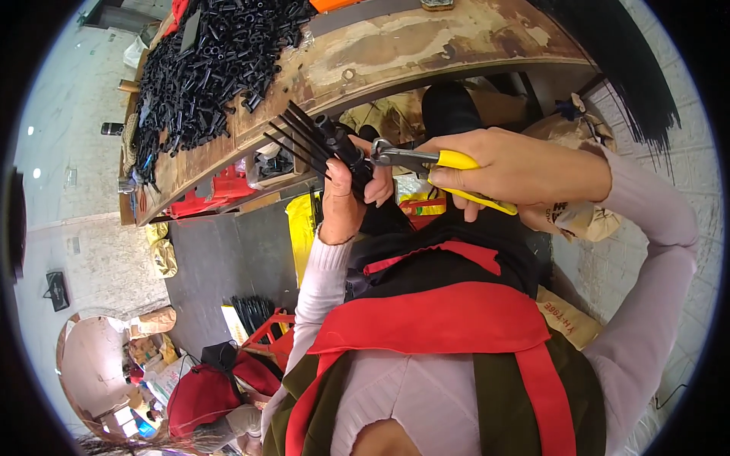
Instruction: Trim and organize wire bundles at an assembly station using manual cutters.
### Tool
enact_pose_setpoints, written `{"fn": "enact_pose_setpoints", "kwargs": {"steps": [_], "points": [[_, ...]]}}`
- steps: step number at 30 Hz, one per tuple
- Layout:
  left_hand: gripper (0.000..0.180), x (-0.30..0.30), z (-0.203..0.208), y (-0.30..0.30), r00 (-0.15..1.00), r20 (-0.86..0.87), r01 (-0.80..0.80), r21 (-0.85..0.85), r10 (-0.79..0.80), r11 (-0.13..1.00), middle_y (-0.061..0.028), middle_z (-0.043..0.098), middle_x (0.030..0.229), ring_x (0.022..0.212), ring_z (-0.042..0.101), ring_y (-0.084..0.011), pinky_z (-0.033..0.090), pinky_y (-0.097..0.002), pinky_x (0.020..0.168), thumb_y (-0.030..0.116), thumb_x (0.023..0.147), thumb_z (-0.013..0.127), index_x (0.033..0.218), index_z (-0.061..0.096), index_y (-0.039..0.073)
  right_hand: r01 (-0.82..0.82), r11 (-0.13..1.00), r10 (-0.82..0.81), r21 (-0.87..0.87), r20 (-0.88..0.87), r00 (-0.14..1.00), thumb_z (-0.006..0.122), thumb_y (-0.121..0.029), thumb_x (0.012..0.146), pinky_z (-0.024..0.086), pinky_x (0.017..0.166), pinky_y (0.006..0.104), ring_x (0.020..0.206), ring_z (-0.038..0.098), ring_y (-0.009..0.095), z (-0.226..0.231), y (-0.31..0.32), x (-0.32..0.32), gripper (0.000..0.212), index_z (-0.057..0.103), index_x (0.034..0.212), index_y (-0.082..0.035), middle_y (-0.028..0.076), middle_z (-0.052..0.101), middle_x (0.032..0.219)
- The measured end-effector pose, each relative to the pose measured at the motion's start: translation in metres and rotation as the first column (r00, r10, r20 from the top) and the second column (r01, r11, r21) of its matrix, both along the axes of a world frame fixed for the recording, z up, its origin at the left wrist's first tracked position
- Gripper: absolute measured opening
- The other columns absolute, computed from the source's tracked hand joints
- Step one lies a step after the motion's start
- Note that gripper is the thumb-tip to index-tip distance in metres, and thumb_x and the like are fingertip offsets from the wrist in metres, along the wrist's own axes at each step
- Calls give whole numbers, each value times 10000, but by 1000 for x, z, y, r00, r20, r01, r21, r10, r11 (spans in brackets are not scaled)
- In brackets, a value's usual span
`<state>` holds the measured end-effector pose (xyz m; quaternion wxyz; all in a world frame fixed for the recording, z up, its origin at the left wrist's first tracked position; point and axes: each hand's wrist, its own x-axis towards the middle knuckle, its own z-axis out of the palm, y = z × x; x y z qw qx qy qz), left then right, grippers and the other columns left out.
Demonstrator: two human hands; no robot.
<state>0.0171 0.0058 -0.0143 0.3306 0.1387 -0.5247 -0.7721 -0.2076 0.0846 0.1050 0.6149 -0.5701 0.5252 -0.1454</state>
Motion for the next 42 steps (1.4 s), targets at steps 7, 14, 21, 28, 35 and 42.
{"fn": "enact_pose_setpoints", "kwargs": {"steps": [7,14,21,28,35,42], "points": [[748,-2,7,1,1000,30,9,3,-9,1000,4,447,637,551,400,-77,339,-229,507,678,934,424,1090,535,-45,40,999,-40,-1,-11,999,493,-257,1011,520,697,297,764,671,147,-12,7,4,429,470,1360,-8,84,664,818],[748,-3,3,-2,998,15,68,-3,-68,998,6,448,641,558,393,-71,339,-232,516,677,937,420,1100,534,-43,7,1000,-7,-1,14,1000,479,-260,1018,516,663,282,724,656,136,-7,4,1,405,488,1325,4,78,651,793],[661,-1,3,-1,999,24,-39,-16,39,999,-21,512,674,601,466,-107,399,-257,582,583,992,402,1145,531,-47,42,993,-43,111,7,999,461,-258,1027,436,497,271,508,541,109,-13,-3,9,282,517,947,6,50,577,647],[611,-2,8,-10,998,-14,63,-22,-63,998,-16,522,714,635,477,-104,410,-256,629,518,1022,377,1193,533,-48,51,994,-61,-101,-93,994,492,-252,1006,480,576,310,610,615,154,-17,11,2,331,556,1210,1,63,599,697],[533,-13,13,-15,993,87,83,-70,-77,994,-5,499,691,627,449,-88,379,-231,590,476,1044,345,1111,524,-21,-48,999,53,26,-298,953,510,-211,985,456,595,328,607,563,184,29,-15,-6,334,526,1262,-25,91,579,689],[486,-23,8,-41,906,262,-316,-106,333,943,-13,531,736,626,493,-84,408,-234,580,429,1044,403,1169,583,-5,-108,733,-247,-672,-410,878,585,-344,956,487,701,412,841,644,324,-75,-58,-34,461,470,1282,-39,205,652,979]]}}
